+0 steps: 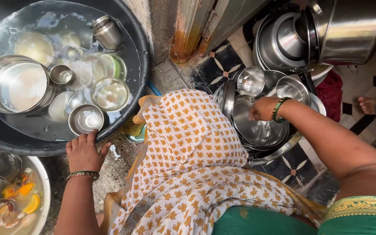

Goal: The person is washing stainless steel plates and cups in a large plastic basin on the floor.

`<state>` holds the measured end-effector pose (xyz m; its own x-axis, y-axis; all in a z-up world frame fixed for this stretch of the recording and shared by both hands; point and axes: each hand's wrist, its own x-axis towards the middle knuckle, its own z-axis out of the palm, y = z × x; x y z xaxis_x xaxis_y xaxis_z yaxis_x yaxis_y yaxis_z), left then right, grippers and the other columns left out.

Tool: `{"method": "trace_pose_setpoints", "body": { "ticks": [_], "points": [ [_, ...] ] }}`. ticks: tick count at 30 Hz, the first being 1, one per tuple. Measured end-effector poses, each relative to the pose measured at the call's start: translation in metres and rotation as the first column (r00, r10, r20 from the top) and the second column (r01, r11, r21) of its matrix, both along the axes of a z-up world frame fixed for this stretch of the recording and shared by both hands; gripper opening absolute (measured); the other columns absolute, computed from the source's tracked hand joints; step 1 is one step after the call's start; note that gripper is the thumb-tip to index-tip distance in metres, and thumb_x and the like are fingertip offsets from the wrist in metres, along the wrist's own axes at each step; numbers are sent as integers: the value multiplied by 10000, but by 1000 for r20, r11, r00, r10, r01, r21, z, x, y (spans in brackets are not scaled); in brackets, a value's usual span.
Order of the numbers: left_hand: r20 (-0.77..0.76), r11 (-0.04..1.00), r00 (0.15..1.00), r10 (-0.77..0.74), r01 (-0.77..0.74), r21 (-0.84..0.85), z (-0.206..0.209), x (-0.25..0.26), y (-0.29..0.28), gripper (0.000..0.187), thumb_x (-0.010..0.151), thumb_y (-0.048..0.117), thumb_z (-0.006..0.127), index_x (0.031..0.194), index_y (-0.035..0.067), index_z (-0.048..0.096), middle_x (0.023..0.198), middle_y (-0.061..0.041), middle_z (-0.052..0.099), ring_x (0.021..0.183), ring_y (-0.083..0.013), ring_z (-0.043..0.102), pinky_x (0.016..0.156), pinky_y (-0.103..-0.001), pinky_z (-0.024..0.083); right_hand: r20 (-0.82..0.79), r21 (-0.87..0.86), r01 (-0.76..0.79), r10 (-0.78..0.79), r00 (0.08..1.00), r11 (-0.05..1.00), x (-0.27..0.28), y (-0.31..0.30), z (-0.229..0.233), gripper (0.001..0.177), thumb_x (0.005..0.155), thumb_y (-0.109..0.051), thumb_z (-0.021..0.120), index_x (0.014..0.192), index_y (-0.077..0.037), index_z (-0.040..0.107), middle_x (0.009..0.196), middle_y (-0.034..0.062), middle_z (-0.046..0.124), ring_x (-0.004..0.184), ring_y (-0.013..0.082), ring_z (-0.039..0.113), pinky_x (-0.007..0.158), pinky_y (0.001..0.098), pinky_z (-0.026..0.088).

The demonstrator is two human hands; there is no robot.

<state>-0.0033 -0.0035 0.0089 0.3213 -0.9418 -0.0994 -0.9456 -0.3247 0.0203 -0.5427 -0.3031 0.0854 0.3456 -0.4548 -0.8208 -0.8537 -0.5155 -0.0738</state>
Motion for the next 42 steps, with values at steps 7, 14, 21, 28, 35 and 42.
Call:
{"method": "trace_pose_setpoints", "body": {
  "ticks": [7, 14, 21, 28, 35, 42],
  "points": [
    [-1, 998, 1000, -22, 22, -63, -8, 4, -2, 644, 824, 599, 710, 1301, 170, 664, 1133, -121, 646, 1100, -320, 591, 1023, -488, 409, 161, -705, 30, 119, 980, 709, -62, -98, 46, 603, 940, -327, 647, 1476, -86, 512, 1521, 214, 533, 1367, 387, 513, 1118, 478, 423],
    [-202, 993, 977, 63, -82, -87, -27, 17, -7, 525, 803, 580, 780, 1094, 145, 731, 1061, -119, 686, 1060, -324, 643, 928, -498, 491, 628, -716, 321, 370, 685, 620, 133, -72, 167, 289, 1068, -214, 685, 1340, -117, 672, 1302, 177, 681, 1183, 336, 648, 1053, 403, 519],
    [-242, 935, 904, 353, -336, 111, 24, 27, -3, 727, 729, 670, 761, 1260, 179, 688, 1313, -136, 588, 1334, -355, 457, 1108, -616, 276, 233, -295, -703, 762, 604, 647, 412, 0, 71, 621, 894, -476, 695, 1458, -278, 526, 1376, 77, 578, 1282, 307, 567, 1071, 453, 475],
    [-263, 931, 909, 325, -258, 258, 21, 38, 0, 814, 767, 687, 722, 1421, 229, 566, 1528, -162, 431, 1489, -422, 241, 1141, -749, -101, 614, -576, -434, 717, 331, 693, 617, 79, -73, 704, 824, -344, 748, 1449, -150, 489, 1488, 165, 486, 1385, 357, 433, 1065, 526, 397],
    [-384, 928, 875, 295, -166, 335, 43, 41, 0, 836, 800, 654, 711, 1475, 198, 521, 1539, -168, 412, 1507, -447, 202, 1138, -757, -145, 385, -654, -455, 784, 488, 604, 635, 124, -106, 715, 956, -169, 561, 1624, -222, 312, 1214, 72, 647, 1196, 260, 594, 1156, 562, 354],
    [-401, 917, 871, 283, -124, 378, 51, 43, -5, 875, 793, 657, 724, 1487, 173, 500, 1515, -201, 413, 1483, -468, 211, 1122, -747, -173, -110, -632, -765, 963, 244, 122, 639, 155, -205, 679, 1005, -222, 490, 1625, -35, 288, 1140, 128, 671, 1024, 229, 652, 831, 387, 502]
  ]
}}
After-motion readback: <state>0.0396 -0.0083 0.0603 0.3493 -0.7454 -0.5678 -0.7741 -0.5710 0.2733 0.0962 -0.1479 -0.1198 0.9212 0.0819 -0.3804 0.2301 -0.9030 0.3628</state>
